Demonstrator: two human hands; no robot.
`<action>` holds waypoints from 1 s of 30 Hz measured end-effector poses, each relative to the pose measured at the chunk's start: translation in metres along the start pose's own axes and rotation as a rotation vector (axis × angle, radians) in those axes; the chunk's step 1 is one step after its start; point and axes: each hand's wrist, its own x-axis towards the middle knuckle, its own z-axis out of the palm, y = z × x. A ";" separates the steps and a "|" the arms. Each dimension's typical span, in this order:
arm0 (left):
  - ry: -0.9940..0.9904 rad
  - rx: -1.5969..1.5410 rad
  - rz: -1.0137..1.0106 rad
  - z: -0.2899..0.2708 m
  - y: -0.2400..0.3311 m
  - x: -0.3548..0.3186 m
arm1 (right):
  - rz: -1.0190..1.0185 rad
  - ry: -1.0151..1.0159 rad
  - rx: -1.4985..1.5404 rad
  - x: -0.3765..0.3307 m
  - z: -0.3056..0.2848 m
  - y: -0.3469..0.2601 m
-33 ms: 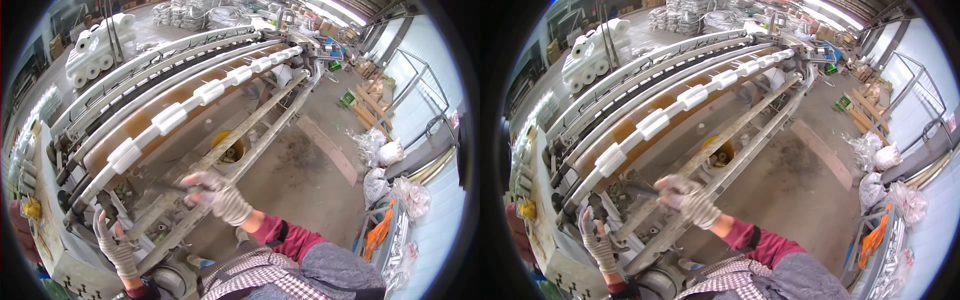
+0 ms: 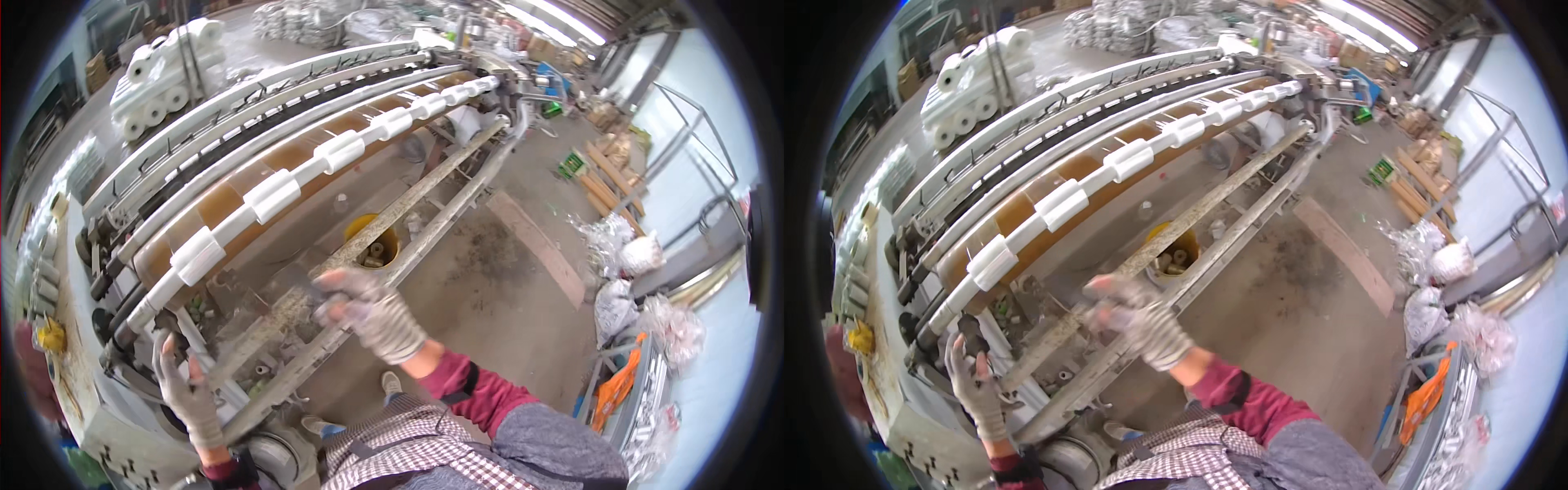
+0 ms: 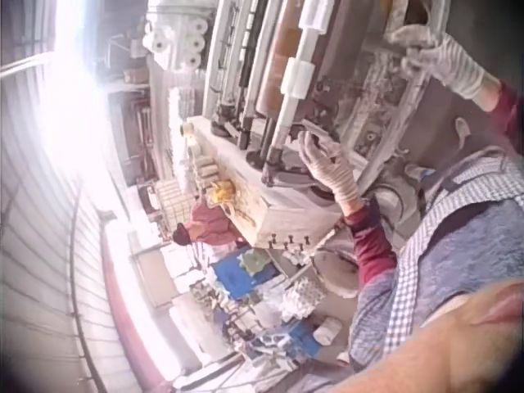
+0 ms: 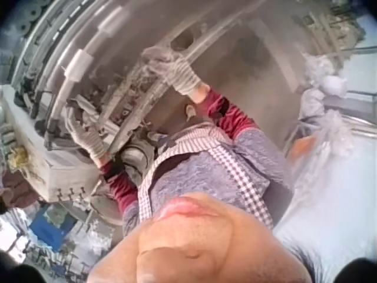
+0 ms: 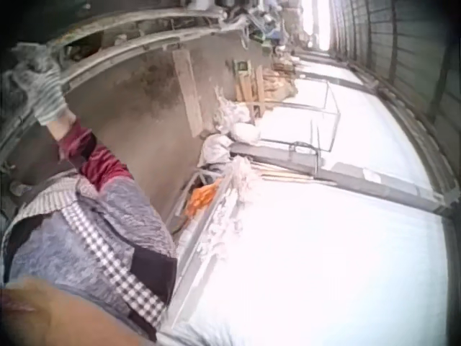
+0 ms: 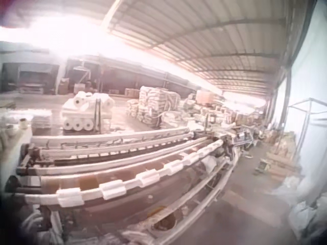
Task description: Operating a film-wrapping machine and loading white pipe cores.
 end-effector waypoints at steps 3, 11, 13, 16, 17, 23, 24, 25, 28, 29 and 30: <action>0.014 0.077 0.112 0.041 0.050 0.027 | -0.001 0.131 0.217 -0.014 -0.064 -0.057; 0.035 0.258 0.190 0.066 0.086 0.019 | -0.426 0.209 -0.629 0.045 -0.125 -0.178; 0.064 0.290 0.159 0.066 0.082 0.009 | -0.446 0.083 -0.832 0.073 -0.099 -0.196; 0.130 0.253 0.163 0.076 0.083 0.011 | -0.452 -0.131 -0.949 0.121 -0.064 -0.194; 0.121 0.242 0.145 0.078 0.083 0.007 | -0.365 -0.168 -1.009 0.127 -0.047 -0.190; 0.040 0.246 0.069 0.093 0.074 -0.033 | -0.474 -0.913 -1.321 0.159 0.014 -0.121; 0.047 0.271 0.053 0.099 0.073 -0.032 | -0.629 -0.999 -1.390 0.168 0.027 -0.112; 0.053 0.272 0.037 0.105 0.071 -0.032 | -0.667 -1.047 -1.377 0.177 0.036 -0.098; 0.149 0.325 0.091 0.125 0.058 -0.012 | -0.642 -1.199 -1.445 0.208 0.076 -0.069; 0.104 0.353 0.052 0.123 0.058 -0.010 | -0.641 -1.245 -1.420 0.213 0.084 -0.054; 0.070 0.380 0.015 0.123 0.061 -0.001 | -0.651 -1.292 -1.401 0.221 0.092 -0.043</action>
